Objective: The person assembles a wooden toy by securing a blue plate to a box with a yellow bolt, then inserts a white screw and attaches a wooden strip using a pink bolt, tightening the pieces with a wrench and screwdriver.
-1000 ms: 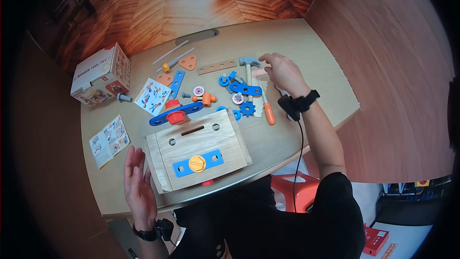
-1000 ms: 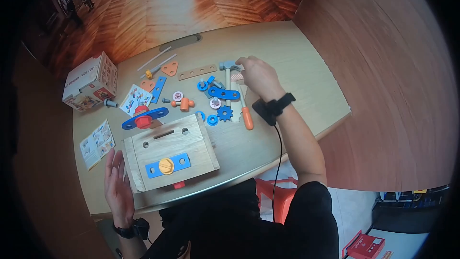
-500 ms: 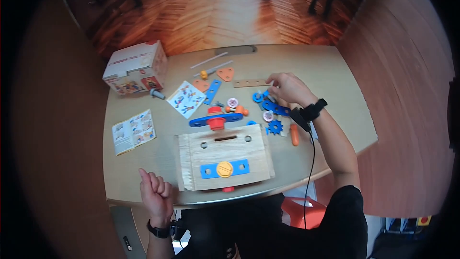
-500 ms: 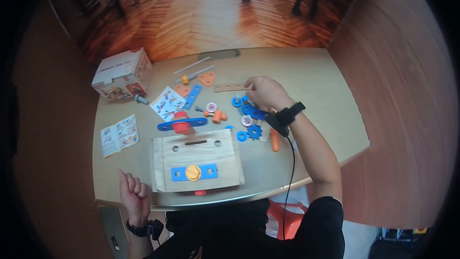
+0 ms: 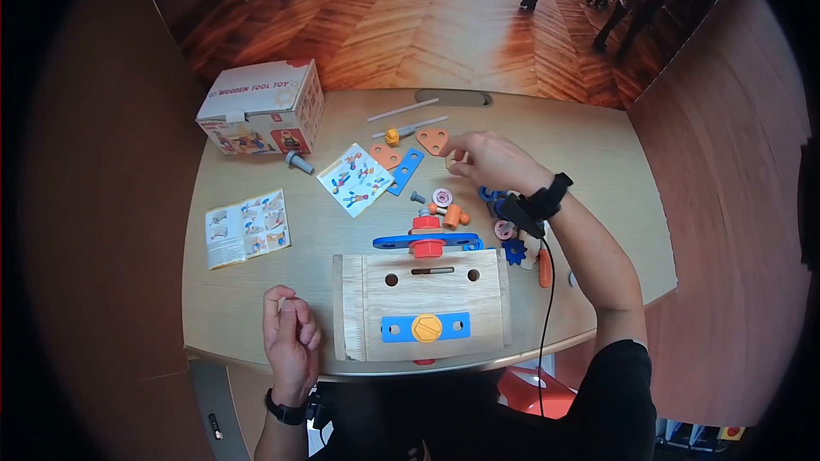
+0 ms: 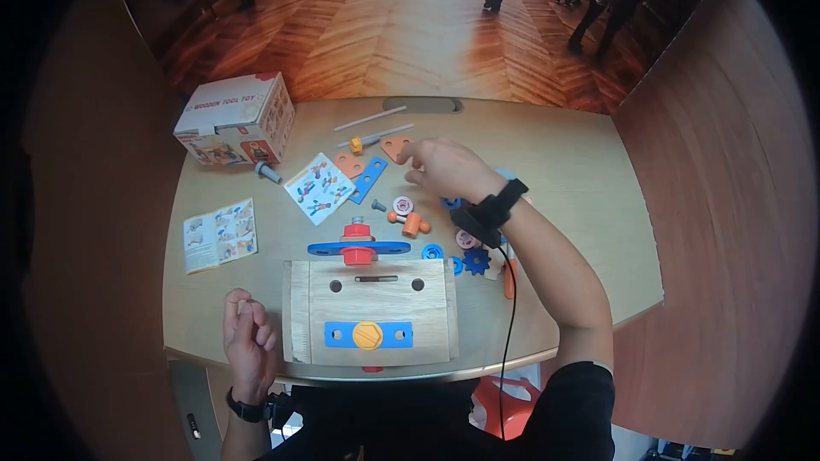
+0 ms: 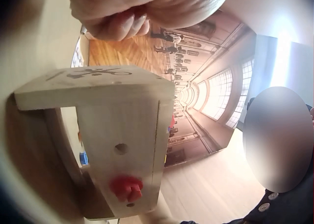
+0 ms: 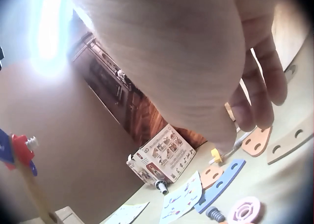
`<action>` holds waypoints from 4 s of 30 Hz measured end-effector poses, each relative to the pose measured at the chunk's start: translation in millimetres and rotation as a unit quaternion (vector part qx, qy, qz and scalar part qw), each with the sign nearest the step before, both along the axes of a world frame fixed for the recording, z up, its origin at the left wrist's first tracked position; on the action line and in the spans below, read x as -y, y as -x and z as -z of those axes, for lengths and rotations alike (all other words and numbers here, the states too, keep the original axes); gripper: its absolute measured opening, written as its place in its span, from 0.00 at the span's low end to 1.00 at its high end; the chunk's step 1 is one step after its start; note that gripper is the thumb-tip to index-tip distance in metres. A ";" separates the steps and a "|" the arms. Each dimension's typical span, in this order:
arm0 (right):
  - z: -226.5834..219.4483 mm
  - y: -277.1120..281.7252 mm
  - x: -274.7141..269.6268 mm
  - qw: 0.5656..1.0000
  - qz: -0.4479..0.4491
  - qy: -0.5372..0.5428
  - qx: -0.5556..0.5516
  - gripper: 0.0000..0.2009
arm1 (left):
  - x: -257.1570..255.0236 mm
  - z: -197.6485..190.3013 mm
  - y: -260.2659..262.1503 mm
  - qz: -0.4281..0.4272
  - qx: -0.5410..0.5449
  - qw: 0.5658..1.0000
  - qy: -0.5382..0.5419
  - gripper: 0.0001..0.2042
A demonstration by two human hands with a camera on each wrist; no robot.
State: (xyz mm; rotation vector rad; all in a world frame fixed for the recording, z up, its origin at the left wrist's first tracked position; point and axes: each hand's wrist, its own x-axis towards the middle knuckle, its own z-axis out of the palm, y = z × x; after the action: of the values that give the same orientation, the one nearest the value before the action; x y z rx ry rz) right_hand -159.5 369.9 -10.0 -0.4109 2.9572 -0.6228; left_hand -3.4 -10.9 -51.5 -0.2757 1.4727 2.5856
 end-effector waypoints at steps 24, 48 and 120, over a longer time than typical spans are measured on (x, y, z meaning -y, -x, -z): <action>-54.9 -101.9 -14.7 0.998 -0.035 0.033 0.050 0.16 | 4.5 -37.3 236.6 0.287 -0.413 0.526 0.686 0.22; -22.4 -211.0 -36.4 0.962 0.140 0.223 0.068 0.17 | 40.9 -84.9 155.2 0.148 -0.369 0.818 0.416 0.13; -35.9 -238.9 5.2 0.959 0.110 0.259 0.042 0.17 | -56.0 -71.0 61.9 0.277 -0.425 0.664 0.549 0.13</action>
State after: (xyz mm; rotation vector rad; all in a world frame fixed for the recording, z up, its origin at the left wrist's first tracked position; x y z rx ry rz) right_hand 79.4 364.7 26.0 -0.0806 2.7439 -1.4104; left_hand -65.3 45.2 19.5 1.2303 2.6446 0.9897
